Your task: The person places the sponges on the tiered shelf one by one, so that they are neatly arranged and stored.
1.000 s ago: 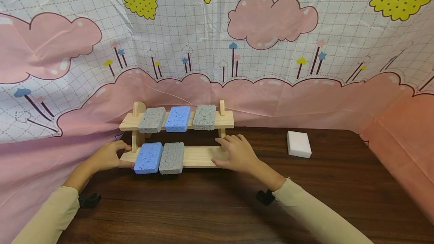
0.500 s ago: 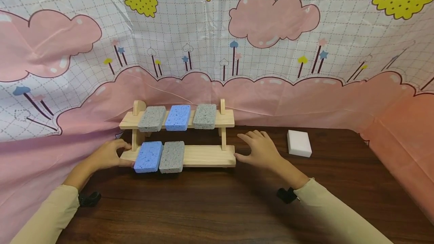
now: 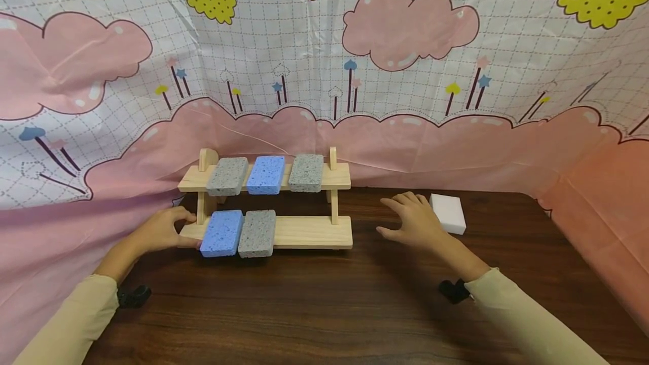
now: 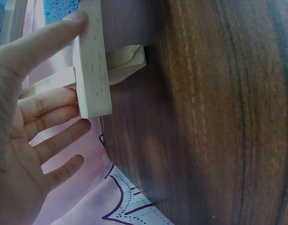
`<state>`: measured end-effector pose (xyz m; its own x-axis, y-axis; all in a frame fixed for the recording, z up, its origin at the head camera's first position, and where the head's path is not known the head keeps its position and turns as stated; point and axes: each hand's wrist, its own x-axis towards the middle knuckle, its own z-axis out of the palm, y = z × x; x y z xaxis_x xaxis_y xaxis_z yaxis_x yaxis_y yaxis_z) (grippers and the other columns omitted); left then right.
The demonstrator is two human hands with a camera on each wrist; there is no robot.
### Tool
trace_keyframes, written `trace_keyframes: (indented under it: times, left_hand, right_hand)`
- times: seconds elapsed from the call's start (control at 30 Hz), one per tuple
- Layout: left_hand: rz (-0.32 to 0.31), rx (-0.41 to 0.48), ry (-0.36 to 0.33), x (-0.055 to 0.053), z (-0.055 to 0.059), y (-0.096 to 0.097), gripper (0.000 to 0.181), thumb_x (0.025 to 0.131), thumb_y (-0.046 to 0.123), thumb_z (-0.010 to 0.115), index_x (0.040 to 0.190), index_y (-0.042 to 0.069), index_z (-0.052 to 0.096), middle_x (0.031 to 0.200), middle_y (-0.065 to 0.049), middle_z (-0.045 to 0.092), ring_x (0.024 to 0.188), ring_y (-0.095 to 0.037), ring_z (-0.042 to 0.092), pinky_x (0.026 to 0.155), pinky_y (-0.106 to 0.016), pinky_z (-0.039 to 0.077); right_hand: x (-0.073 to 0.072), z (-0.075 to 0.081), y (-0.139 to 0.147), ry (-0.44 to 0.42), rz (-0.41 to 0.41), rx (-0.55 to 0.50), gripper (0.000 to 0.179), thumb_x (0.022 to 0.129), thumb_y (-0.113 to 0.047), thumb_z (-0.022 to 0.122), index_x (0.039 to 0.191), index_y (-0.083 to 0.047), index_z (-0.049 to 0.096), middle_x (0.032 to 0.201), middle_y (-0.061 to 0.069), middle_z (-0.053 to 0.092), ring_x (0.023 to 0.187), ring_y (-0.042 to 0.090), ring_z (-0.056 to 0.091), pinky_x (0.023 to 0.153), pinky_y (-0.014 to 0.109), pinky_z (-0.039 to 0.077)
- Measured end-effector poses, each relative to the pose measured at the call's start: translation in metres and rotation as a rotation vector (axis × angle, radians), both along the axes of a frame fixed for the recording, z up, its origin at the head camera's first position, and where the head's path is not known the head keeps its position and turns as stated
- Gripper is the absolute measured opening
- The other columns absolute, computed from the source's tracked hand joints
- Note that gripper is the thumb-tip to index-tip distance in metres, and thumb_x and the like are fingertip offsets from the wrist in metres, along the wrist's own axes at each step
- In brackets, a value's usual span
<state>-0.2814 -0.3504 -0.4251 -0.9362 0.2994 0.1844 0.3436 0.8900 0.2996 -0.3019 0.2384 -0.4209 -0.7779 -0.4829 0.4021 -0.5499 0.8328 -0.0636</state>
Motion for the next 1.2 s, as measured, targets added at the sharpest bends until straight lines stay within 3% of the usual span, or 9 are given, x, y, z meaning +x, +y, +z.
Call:
trace_keyframes:
  times: [0.4,0.8,1.2]
  left_hand:
    - [0.002,-0.010,0.002,-0.001,-0.001,-0.001,0.075,0.065,0.058,0.089,0.111,0.001,0.074,0.115,-0.016,0.070,0.101,-0.030,0.066,0.088,-0.047,0.052]
    - [0.011,-0.009,-0.001,0.002,0.001,0.000,0.075,0.065,0.057,0.089,0.112,0.000,0.073,0.116,-0.017,0.070,0.102,-0.032,0.066,0.089,-0.048,0.052]
    - [0.009,-0.012,0.002,0.001,0.000,0.000,0.075,0.065,0.059,0.089,0.111,0.002,0.074,0.114,-0.015,0.071,0.102,-0.031,0.066,0.089,-0.048,0.053]
  right_hand:
    - [-0.005,-0.001,0.040,0.014,0.041,0.021,0.065,0.080,-0.033,0.086,0.135,-0.005,0.064,0.126,0.020,0.065,0.119,0.042,0.055,0.097,0.065,0.043]
    - [-0.012,-0.004,0.075,-0.095,-0.015,0.051,0.077,0.079,-0.033,0.087,0.144,-0.006,0.055,0.140,0.022,0.056,0.128,0.046,0.045,0.100,0.070,0.034]
    - [-0.027,-0.013,0.101,-0.189,-0.075,0.105,0.092,0.077,-0.044,0.086,0.151,-0.005,0.047,0.152,0.024,0.045,0.137,0.050,0.036,0.105,0.073,0.027]
